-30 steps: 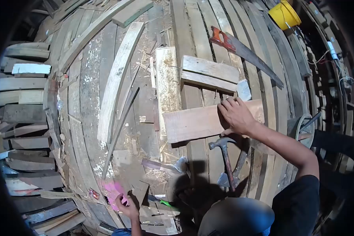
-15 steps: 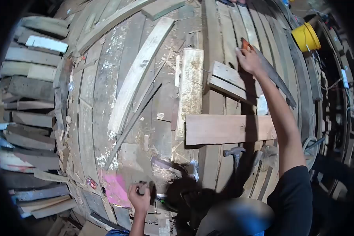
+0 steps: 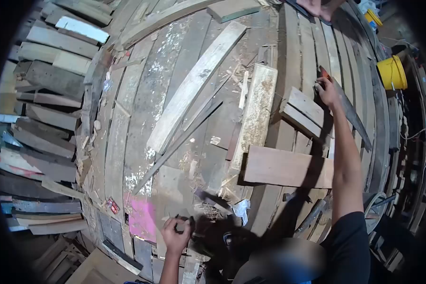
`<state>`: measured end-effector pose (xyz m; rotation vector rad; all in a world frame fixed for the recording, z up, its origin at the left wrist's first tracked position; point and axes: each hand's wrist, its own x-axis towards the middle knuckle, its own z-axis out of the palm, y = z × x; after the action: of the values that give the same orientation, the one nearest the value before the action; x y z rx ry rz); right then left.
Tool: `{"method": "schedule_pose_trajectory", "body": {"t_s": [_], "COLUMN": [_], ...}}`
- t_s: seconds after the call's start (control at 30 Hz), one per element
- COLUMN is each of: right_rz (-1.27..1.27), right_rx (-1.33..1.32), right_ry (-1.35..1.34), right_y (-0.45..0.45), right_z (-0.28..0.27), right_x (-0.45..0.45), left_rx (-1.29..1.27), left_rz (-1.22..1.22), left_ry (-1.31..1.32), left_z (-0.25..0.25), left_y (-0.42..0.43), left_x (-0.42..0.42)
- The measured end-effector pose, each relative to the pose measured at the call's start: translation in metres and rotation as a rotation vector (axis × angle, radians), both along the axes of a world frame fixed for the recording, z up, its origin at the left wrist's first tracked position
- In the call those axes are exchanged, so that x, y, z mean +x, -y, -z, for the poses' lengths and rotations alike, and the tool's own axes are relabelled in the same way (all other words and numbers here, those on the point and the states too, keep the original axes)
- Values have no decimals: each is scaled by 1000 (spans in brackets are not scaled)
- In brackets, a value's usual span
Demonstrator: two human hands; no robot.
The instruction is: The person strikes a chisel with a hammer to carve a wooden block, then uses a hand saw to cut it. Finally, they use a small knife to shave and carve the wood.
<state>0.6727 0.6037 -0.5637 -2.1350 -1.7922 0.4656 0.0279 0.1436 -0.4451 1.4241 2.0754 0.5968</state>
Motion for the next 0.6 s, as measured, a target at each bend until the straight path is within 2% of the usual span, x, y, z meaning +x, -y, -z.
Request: {"method": "schedule_pose_trajectory", "body": {"t_s": [0.03, 0.1, 0.13, 0.17, 0.23, 0.33, 0.4, 0.47, 0.53, 0.57, 0.6], "right_rz": [-65, -5, 46, 76, 83, 213, 18, -149, -318, -382, -436], "right_rx": [34, 203, 259, 443, 347, 425, 498, 608, 678, 688, 715], "right_ry": [-87, 155, 191, 270, 273, 205, 387, 563, 467, 441, 254], "right_y": [10, 38, 34, 19, 24, 24, 37, 38, 58, 65, 78], "right_z": [-11, -61, -66, -50, -105, -161, -185, -200, -231, -235, -234], "right_x": [-18, -67, -74, -63, -98, -158, -189, -211, -259, -274, -299], "left_rx": [-14, -18, 24, 35, 34, 13, 39, 152, 223, 166, 107], "left_rz": [-19, -65, -74, -164, -333, -422, -420, -352, -233, -242, -248], "left_ry": [-1, 3, -53, -5, 83, 232, 352, 285, 179, 172, 167], "left_z": [-3, -1, -3, 0, 9, 24, 27, 17, 11, 16, 20], "left_y": [4, 7, 9, 9, 20, 22, 21, 7, 8, 13, 20], "left_x": [-2, -5, -9, -14, -32, -39, -40, -28, -37, -43, -48]}}
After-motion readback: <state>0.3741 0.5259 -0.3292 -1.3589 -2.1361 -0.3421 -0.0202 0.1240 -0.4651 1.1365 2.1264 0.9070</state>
